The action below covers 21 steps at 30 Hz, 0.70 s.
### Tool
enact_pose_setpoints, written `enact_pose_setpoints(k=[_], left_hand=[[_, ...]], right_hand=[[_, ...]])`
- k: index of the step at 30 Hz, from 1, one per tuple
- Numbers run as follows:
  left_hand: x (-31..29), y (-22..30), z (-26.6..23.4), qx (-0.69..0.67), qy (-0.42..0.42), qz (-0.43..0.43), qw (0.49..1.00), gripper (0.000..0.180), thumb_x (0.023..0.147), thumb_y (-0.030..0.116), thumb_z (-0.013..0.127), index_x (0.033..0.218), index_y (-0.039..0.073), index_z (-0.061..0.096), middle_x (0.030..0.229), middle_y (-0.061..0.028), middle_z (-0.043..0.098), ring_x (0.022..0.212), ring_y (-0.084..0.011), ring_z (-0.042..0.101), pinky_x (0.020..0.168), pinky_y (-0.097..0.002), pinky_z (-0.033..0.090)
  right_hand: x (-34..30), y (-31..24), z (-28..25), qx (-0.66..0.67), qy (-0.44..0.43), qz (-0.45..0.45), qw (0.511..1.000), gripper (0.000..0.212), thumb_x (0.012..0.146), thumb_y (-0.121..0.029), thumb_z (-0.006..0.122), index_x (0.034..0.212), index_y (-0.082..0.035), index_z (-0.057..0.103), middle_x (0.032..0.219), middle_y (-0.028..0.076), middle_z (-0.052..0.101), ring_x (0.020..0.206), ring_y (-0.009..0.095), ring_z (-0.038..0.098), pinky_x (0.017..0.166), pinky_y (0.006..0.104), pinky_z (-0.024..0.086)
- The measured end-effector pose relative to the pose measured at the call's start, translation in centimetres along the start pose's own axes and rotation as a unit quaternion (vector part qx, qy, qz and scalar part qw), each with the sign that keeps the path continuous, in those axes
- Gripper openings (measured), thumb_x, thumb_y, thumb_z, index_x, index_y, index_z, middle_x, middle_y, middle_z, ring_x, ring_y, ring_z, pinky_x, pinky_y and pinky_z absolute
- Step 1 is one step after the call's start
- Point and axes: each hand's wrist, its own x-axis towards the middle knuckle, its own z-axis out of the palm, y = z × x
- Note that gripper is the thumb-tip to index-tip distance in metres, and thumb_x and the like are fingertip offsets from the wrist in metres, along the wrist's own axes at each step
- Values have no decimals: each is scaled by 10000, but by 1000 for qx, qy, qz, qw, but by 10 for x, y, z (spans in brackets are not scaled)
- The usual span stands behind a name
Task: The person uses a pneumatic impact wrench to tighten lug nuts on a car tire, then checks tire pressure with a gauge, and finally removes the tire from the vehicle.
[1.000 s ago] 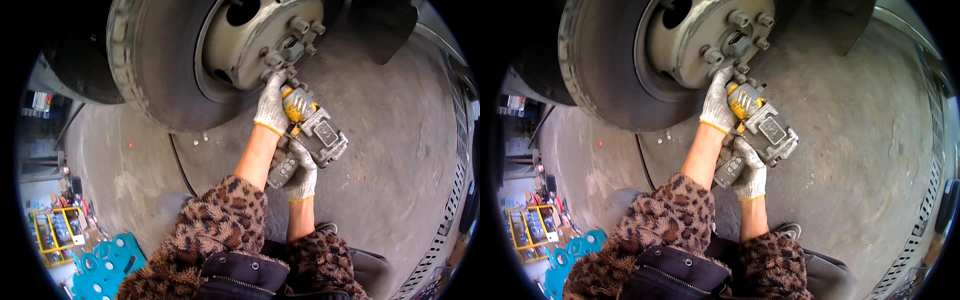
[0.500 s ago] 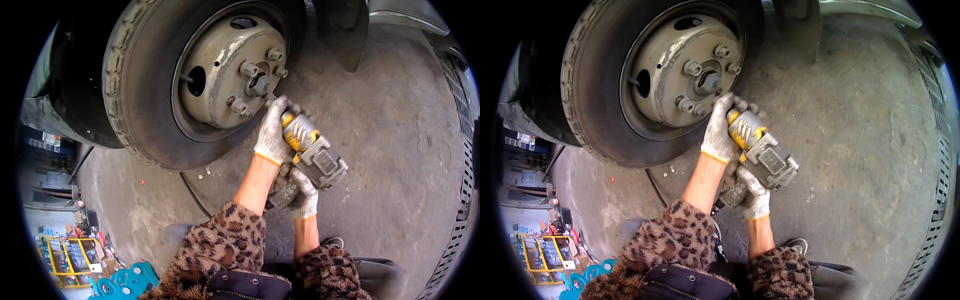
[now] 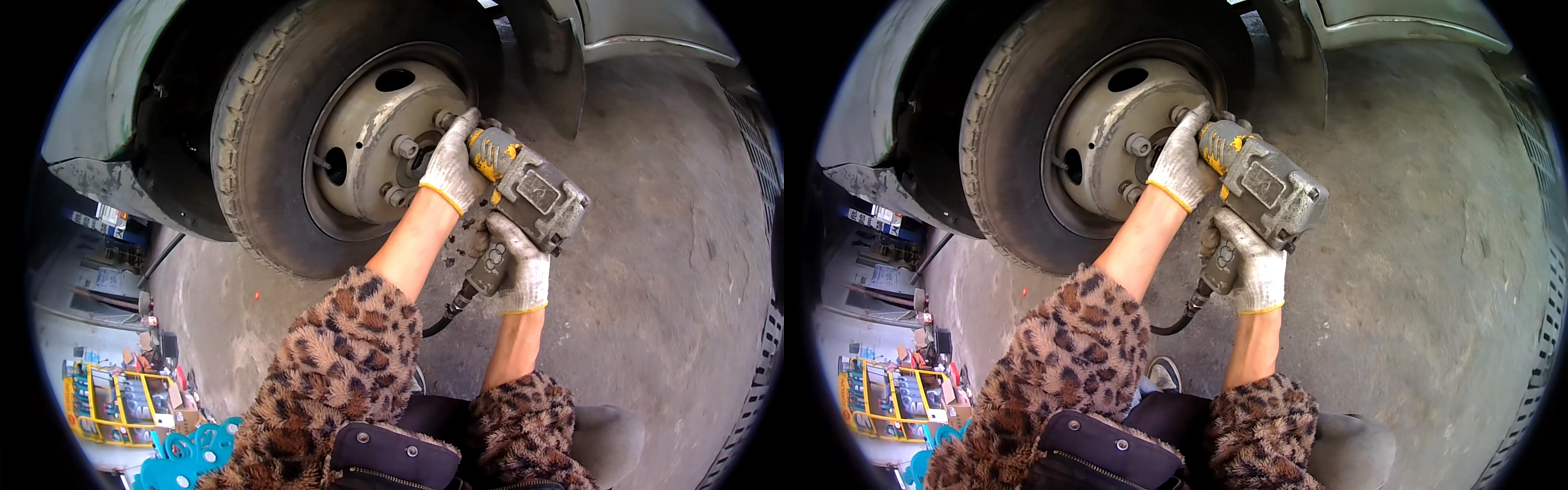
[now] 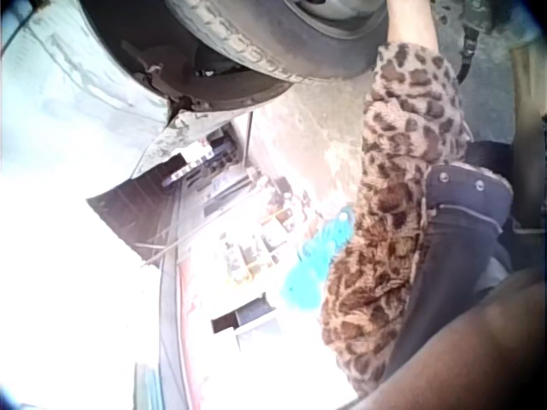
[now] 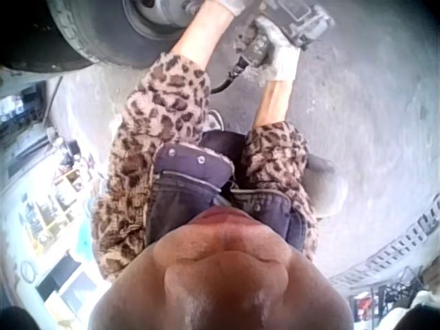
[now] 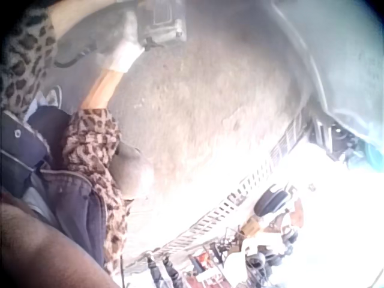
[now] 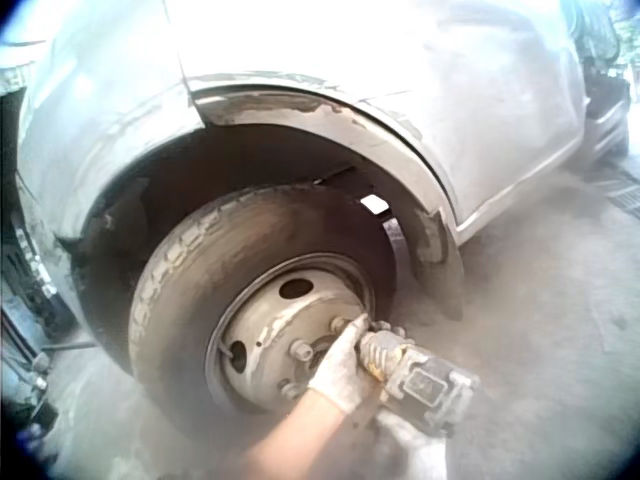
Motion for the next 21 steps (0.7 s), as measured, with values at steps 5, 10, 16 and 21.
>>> enact_pose_setpoints(k=[5,10,16,21], left_hand=[[9,-5,12,23,63,36,997,298,992,328,584,934,37,604,867,-137,646,825,-292,651,814,-463,576],[13,5,23,103,191,80,973,262,999,316,575,926,67,605,830,-109,636,776,-270,639,756,-442,577],[0,-6,17,-54,26,26,998,346,991,306,494,758,57,553,762,-109,613,806,-321,636,837,-533,559],[-11,-1,8,-83,-27,70,994,294,965,289,510,757,84,545,745,-87,608,862,-316,642,861,-537,542]], right_hand=[[11,-11,-10,13,-19,21,1000,173,860,-115,730,972,4,674,780,107,674,616,183,624,562,331,535],[3,-10,10,124,-54,81,987,201,861,-131,715,1012,-11,658,806,100,671,618,183,616,555,344,537],[13,-15,-21,-123,-19,-18,992,190,818,-80,770,968,-1,683,777,88,676,605,178,627,542,319,526],[29,-16,-24,-93,-52,-3,994,209,801,-66,766,986,-9,688,802,87,696,603,172,636,534,314,535]])
